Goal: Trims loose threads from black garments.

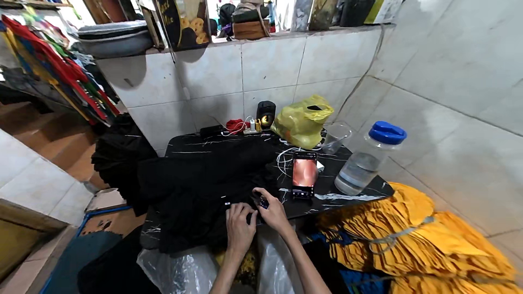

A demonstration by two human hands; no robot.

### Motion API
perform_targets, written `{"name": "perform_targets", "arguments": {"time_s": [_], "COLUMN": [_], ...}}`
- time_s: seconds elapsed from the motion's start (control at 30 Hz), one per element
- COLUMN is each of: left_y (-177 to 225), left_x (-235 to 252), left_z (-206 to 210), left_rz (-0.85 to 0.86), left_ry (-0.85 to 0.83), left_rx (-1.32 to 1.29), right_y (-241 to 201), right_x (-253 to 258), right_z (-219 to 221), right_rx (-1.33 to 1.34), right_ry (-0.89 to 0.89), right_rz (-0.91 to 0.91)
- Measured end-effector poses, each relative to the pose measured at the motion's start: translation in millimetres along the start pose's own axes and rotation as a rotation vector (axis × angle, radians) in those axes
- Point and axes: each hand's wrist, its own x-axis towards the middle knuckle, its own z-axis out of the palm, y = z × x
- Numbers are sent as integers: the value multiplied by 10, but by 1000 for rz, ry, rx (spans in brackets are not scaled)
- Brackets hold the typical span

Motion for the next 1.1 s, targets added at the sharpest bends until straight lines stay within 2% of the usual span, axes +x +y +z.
{"name": "perform_targets", "arguments": {"time_s": [0.17, 0.2, 0.27, 0.4, 0.57, 0.63, 0.73, 0.87, 0.93, 1.0, 1.1], "left_y": [38, 29, -14, -51, 34, 98, 39, -22, 33, 90, 68], "left_x": [4, 2, 10, 85, 206, 233, 203, 67, -12, -106, -266], "left_z": [-190, -235, -299, -344, -407, -422, -348, -329, -436, -550, -624], "left_rz": [-201, -227, -234, -144, -169, -167, -45, 58, 86, 155, 211], "left_ry": [-33, -49, -69, -36, -362, -391, -319, -343, -450, -633, -922], "left_rx": [-660, -714, -684, -363, 58, 99, 86, -144, -320, -416, -400], "right_y": [45, 40, 20, 18, 2, 0, 2, 18, 7, -9, -10], "right_x": [5, -4, -5, -15, -8, -14, -9, -4, -14, -25, -24], "right_z": [-7, -7, -3, 0, -13, -15, -2, -3, -7, -16, -8], "right_rx": [44, 42, 31, 22, 37, 39, 22, 27, 35, 33, 33], "right_ry": [3, 8, 19, 22, 3, 5, 10, 14, 13, 12, 19], "right_rz": [-33, -40, -42, -37, -12, -5, -7, -14, -14, -9, -18]}}
